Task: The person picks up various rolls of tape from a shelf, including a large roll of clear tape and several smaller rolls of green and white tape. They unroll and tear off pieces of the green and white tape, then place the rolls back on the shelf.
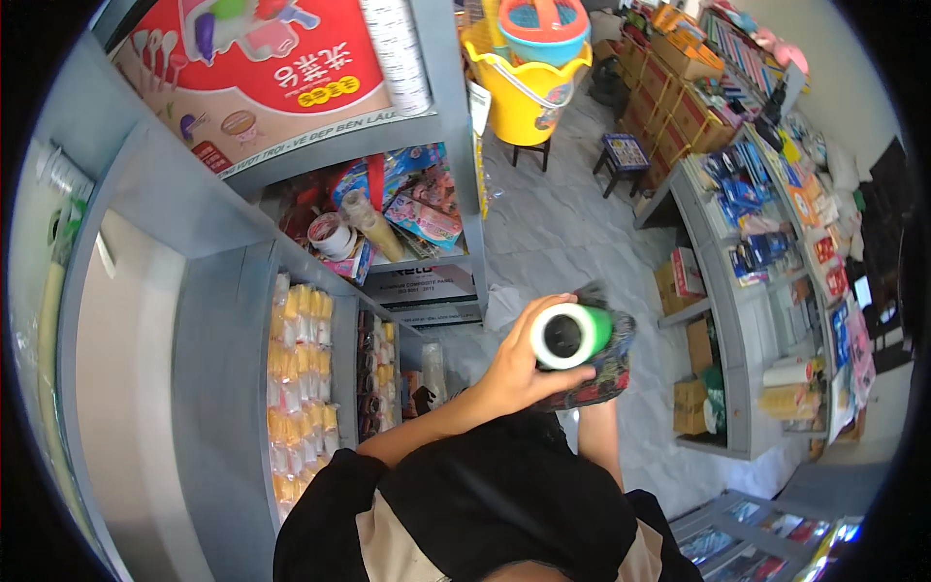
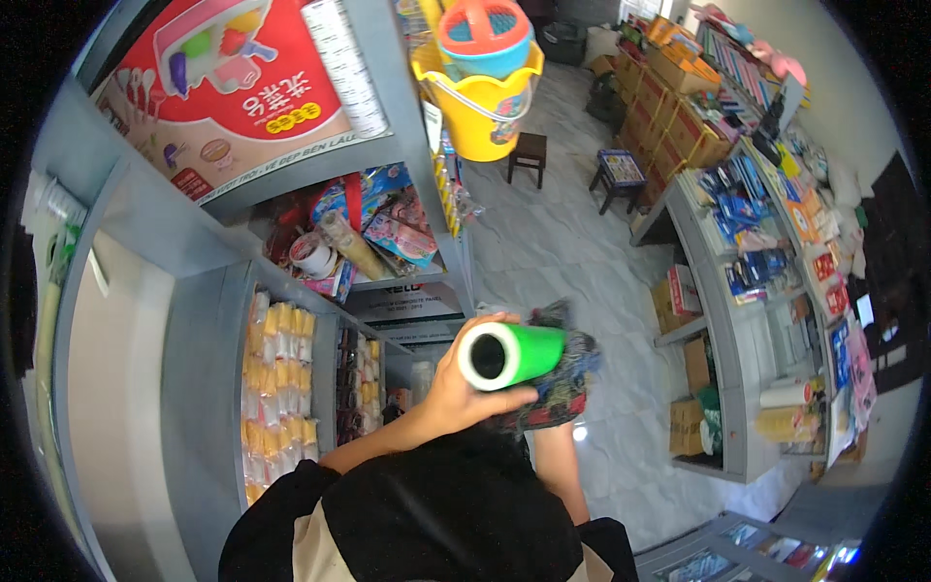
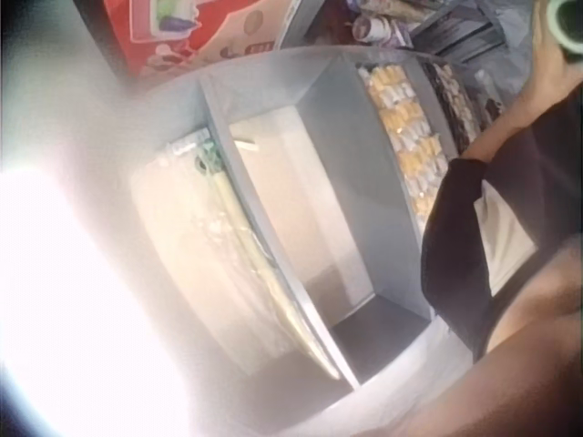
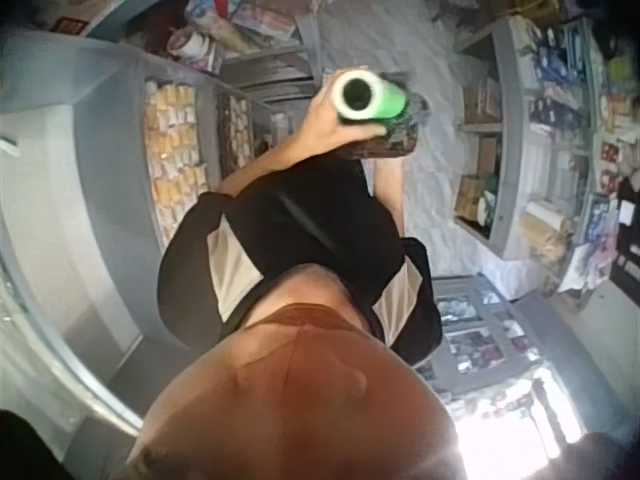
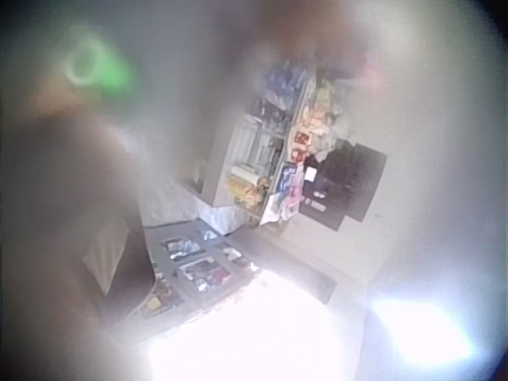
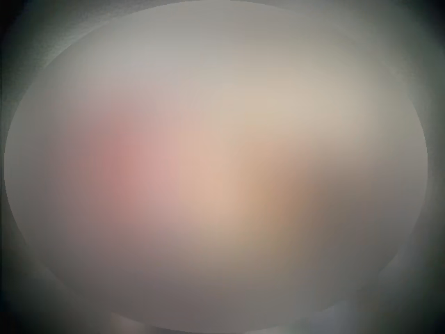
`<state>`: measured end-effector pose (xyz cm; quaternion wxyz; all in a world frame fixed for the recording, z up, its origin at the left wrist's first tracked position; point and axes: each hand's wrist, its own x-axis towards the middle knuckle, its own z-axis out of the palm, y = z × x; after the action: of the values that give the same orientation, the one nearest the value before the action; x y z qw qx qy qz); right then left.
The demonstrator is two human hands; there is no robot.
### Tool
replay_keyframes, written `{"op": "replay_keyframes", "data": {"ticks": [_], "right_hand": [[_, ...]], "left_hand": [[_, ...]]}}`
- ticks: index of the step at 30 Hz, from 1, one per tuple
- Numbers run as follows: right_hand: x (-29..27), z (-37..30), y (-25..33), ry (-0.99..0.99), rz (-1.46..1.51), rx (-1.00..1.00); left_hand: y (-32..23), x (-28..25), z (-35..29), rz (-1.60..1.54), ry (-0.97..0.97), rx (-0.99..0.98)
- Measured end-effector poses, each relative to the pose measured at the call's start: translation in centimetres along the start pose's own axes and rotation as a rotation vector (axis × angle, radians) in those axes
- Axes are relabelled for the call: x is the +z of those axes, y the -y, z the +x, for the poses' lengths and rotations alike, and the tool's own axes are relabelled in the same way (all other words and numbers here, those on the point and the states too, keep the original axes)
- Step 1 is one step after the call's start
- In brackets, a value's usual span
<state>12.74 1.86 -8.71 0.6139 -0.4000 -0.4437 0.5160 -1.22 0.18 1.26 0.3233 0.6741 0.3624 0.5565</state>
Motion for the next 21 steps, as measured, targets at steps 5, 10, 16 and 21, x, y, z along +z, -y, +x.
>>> {"op": "replay_keyframes", "data": {"ticks": [5,10,16,21], "right_hand": [[-0.1,-0.6,-3.0,0.328,-0.506,-0.086],[-1.3,-0.6,-4.0,0.453,-0.712,-0.088],[-2.6,-1.5,-4.8,0.409,-0.747,-0.058],[-5.2,-2.6,-5.8,0.302,-0.74,0.034]], "left_hand": [[2.1,-3.6,0.9,-0.118,-0.221,-0.109],[3.2,-11.6,10.2,0.123,-0.744,0.245],[6.1,-18.7,19.4,0.548,-0.966,0.553],[6.0,-17.4,22.5,0.749,-0.973,0.549]]}}
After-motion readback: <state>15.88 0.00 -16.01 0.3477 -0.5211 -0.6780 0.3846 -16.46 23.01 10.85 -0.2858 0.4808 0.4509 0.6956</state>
